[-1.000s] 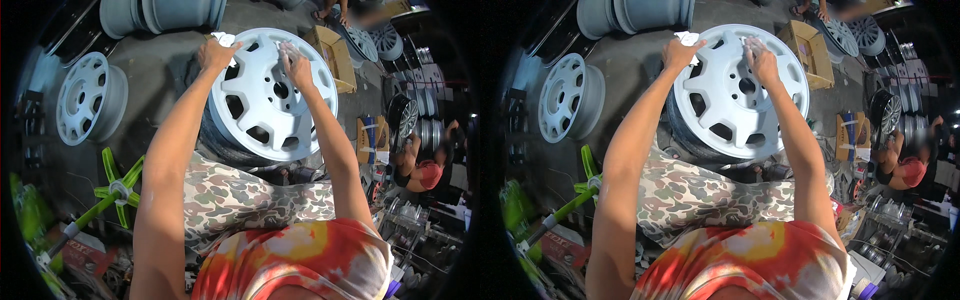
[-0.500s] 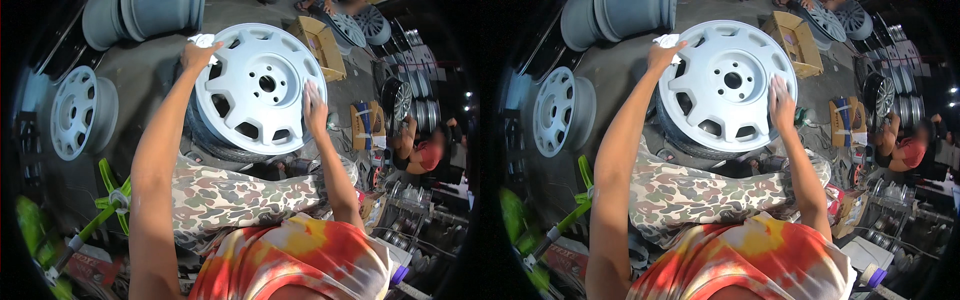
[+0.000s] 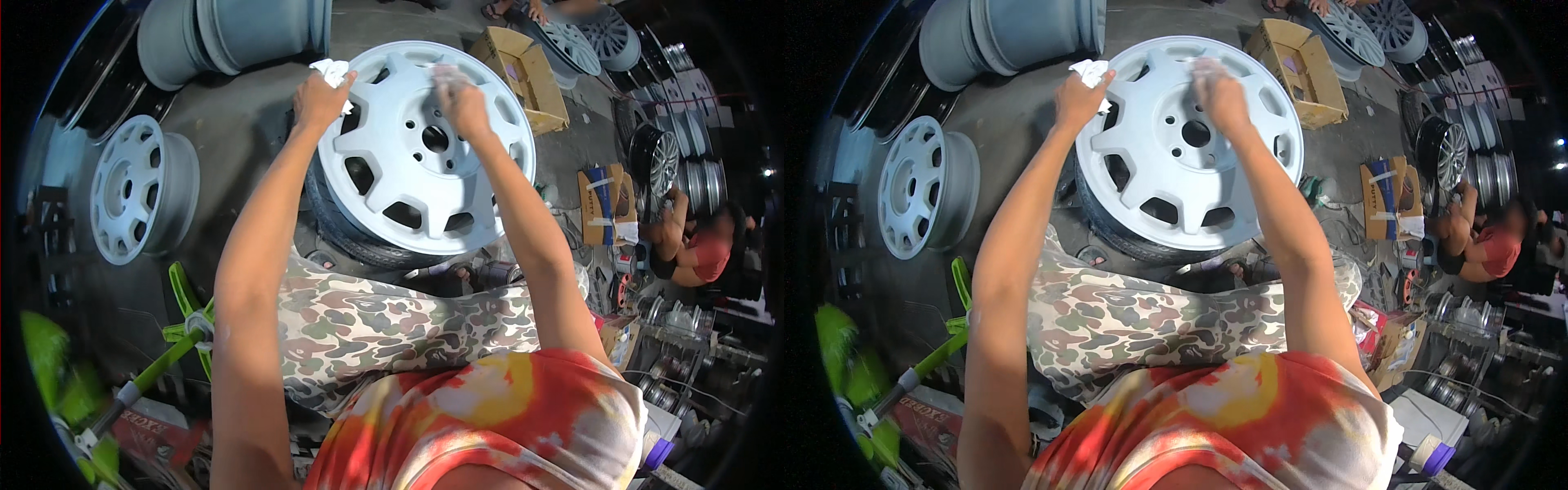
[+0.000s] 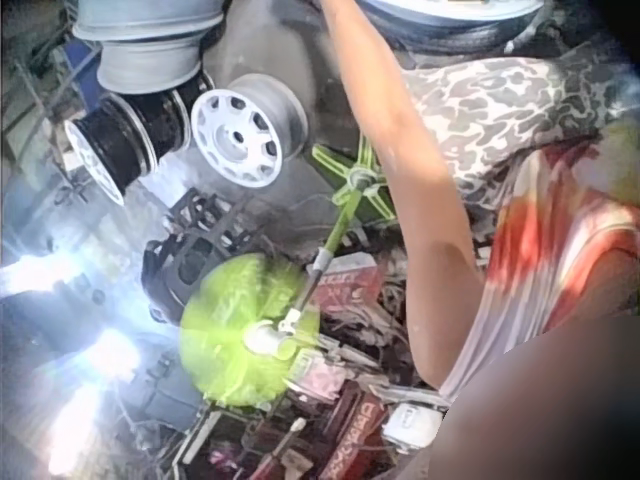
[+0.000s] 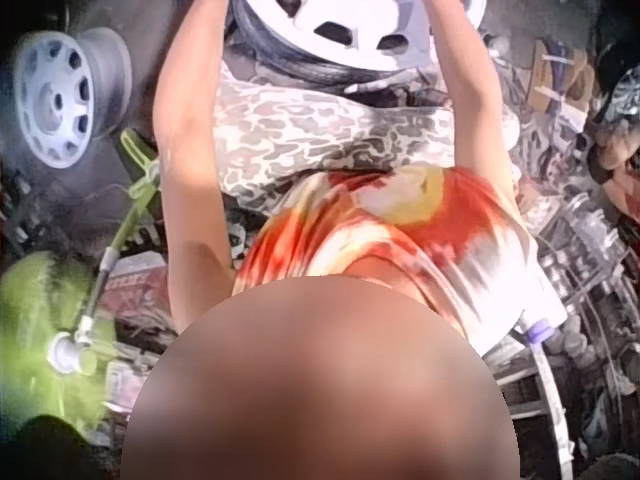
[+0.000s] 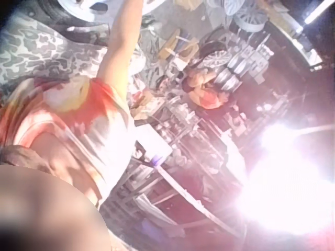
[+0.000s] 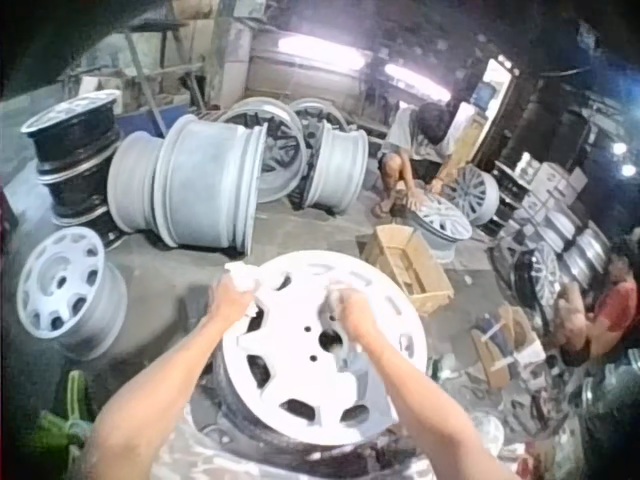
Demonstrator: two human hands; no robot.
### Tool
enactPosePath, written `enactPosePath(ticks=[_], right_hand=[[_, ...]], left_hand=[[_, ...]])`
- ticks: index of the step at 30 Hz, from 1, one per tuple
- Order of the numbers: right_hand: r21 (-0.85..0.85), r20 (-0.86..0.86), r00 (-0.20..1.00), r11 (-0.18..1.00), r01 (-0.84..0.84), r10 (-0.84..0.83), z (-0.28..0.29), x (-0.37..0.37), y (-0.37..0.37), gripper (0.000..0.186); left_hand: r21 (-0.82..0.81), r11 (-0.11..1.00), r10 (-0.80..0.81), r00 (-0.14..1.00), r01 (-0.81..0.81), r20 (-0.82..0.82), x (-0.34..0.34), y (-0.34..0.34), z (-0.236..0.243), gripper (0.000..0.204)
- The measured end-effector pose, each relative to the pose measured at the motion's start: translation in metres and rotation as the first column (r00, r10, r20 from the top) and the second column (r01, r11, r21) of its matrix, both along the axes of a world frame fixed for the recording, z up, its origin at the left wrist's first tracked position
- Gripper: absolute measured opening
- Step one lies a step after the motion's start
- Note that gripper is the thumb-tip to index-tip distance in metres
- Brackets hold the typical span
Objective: Repairing and sanding a white automotive wheel rim.
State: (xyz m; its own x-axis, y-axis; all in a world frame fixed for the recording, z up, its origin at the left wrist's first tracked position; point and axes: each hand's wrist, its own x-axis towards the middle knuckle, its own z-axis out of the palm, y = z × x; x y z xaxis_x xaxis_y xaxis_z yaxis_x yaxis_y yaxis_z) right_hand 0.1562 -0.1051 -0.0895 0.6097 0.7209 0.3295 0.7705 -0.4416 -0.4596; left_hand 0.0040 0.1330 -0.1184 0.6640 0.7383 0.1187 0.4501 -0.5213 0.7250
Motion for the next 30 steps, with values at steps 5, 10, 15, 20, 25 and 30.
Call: enactPosePath(ticks=[5,10,15,20,25,30], right_hand=[[0.077,0.313,0.937,0.988,0.135,-0.152,-0.026,0.009,0.010,0.037],[0.045,0.230,0.970,0.997,0.065,-0.074,-0.021,0.010,0.006,0.040],[-0.004,0.145,0.989,1.000,-0.024,0.024,-0.011,0.028,-0.026,0.037],[0.064,0.143,0.989,0.998,0.029,-0.038,-0.012,0.032,-0.035,0.036],[0.057,0.160,0.987,0.998,0.021,-0.030,-0.019,0.038,-0.028,0.037],[0.050,0.134,0.989,0.997,0.063,-0.069,-0.024,0.034,-0.030,0.038]], left_hand=[[0.066,0.997,-0.034,0.998,0.037,-0.046,-0.004,-0.016,0.018,0.060],[0.648,0.755,-0.191,0.979,0.100,0.072,-0.008,-0.015,0.007,0.066],[0.003,0.865,-0.495,0.855,0.502,-0.157,-0.014,-0.065,0.073,0.059],[0.130,0.532,-0.637,0.496,0.837,-0.590,-0.061,-0.163,0.069,0.073],[0.239,0.417,-0.729,0.480,0.877,-0.489,-0.091,-0.219,0.053,0.067],[0.211,0.546,-0.827,0.562,0.811,-0.022,-0.091,-0.230,0.022,0.051]])
